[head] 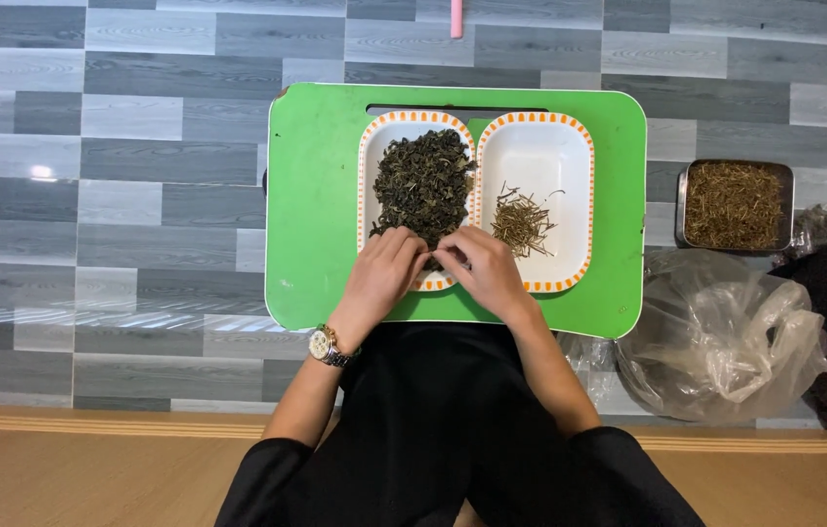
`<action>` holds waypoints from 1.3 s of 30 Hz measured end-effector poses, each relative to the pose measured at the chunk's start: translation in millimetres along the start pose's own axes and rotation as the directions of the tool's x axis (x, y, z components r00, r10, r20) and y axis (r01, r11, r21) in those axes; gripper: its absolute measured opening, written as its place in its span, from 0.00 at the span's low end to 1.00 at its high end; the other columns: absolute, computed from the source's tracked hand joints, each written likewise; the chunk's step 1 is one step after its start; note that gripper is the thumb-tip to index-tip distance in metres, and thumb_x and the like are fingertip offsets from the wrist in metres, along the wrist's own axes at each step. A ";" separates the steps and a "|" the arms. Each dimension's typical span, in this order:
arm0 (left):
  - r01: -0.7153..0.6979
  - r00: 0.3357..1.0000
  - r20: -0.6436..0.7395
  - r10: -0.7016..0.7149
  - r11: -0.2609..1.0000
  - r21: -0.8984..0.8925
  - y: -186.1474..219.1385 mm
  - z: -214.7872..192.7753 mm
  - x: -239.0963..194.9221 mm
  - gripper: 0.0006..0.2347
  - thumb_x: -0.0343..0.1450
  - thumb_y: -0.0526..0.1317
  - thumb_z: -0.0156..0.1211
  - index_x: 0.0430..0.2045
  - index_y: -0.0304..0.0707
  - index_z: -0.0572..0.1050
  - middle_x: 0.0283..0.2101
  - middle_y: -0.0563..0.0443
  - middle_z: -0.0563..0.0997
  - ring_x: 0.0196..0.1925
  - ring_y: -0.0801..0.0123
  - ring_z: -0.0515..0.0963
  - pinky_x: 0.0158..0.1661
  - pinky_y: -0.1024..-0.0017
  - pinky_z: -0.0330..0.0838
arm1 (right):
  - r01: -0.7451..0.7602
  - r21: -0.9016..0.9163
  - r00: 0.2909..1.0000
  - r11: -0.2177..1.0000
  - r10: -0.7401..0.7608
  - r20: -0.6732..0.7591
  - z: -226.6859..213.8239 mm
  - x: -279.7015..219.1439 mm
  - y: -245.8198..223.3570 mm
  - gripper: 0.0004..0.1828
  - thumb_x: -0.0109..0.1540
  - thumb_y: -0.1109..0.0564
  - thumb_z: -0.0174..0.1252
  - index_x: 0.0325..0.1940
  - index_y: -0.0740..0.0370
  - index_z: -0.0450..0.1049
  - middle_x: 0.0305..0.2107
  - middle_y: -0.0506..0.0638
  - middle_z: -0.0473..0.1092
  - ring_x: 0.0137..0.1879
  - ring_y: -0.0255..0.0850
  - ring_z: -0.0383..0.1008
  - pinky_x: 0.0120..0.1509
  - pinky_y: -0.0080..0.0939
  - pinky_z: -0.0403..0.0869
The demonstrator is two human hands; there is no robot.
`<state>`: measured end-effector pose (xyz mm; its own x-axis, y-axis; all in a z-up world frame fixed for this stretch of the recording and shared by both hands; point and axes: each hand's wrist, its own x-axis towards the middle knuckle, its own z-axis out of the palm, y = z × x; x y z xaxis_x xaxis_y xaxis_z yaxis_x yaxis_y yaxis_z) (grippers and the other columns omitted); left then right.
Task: Manually sorting dried tea leaves by picking out stems and debris and placing them in a separate tray compartment.
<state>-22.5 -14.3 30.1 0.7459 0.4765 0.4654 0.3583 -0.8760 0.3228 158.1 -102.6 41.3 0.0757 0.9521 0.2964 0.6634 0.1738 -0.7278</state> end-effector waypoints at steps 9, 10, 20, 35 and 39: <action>0.025 0.936 0.339 -0.096 0.978 0.208 -21.2 -0.8 -11.6 0.01 0.72 0.37 0.59 0.34 0.45 0.76 0.34 0.56 0.72 0.39 0.64 0.75 0.38 0.68 0.64 | -0.152 -0.093 0.979 0.984 0.137 -0.151 -29.1 -32.9 65.2 0.04 0.63 0.62 0.67 0.39 0.60 0.78 0.25 0.49 0.72 0.31 0.43 0.73 0.39 0.41 0.74; 0.026 0.936 0.339 -0.096 0.978 0.208 -19.5 -3.4 -8.3 0.01 0.72 0.37 0.59 0.34 0.45 0.76 0.34 0.56 0.72 0.39 0.64 0.75 0.38 0.68 0.64 | -0.153 -0.093 0.979 0.984 0.138 -0.151 -34.0 -34.8 65.4 0.04 0.63 0.62 0.67 0.39 0.60 0.78 0.25 0.49 0.72 0.31 0.43 0.73 0.39 0.41 0.74; 0.007 0.916 0.390 -0.095 0.975 0.221 -22.3 4.7 -5.5 0.02 0.72 0.35 0.57 0.33 0.45 0.76 0.35 0.54 0.71 0.40 0.64 0.73 0.40 0.68 0.63 | -0.230 -0.126 0.950 0.965 0.194 -0.246 -53.1 -41.2 59.8 0.07 0.63 0.63 0.68 0.42 0.60 0.76 0.25 0.49 0.72 0.30 0.43 0.73 0.39 0.42 0.73; 0.130 0.959 0.236 -0.156 0.984 0.122 -44.9 -18.3 -1.2 0.09 0.77 0.43 0.56 0.29 0.41 0.75 0.31 0.54 0.71 0.37 0.63 0.73 0.37 0.68 0.63 | -0.235 -0.109 0.952 0.966 0.207 -0.224 -48.1 -34.8 48.3 0.04 0.66 0.62 0.66 0.41 0.60 0.77 0.25 0.49 0.72 0.30 0.43 0.73 0.38 0.41 0.72; 0.123 0.960 0.236 -0.148 0.986 0.116 -50.0 -12.9 -6.9 0.06 0.75 0.42 0.59 0.30 0.43 0.75 0.32 0.54 0.70 0.37 0.62 0.73 0.37 0.68 0.63 | -0.235 -0.112 0.952 0.966 0.205 -0.229 -43.5 -36.9 54.7 0.04 0.65 0.62 0.67 0.40 0.60 0.77 0.25 0.49 0.72 0.30 0.43 0.73 0.37 0.41 0.72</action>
<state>-52.8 27.1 21.3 0.7962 0.5695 0.2045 0.5100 -0.8134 0.2797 224.0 -139.2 17.4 0.3785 0.8840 0.2743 0.7061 -0.0842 -0.7031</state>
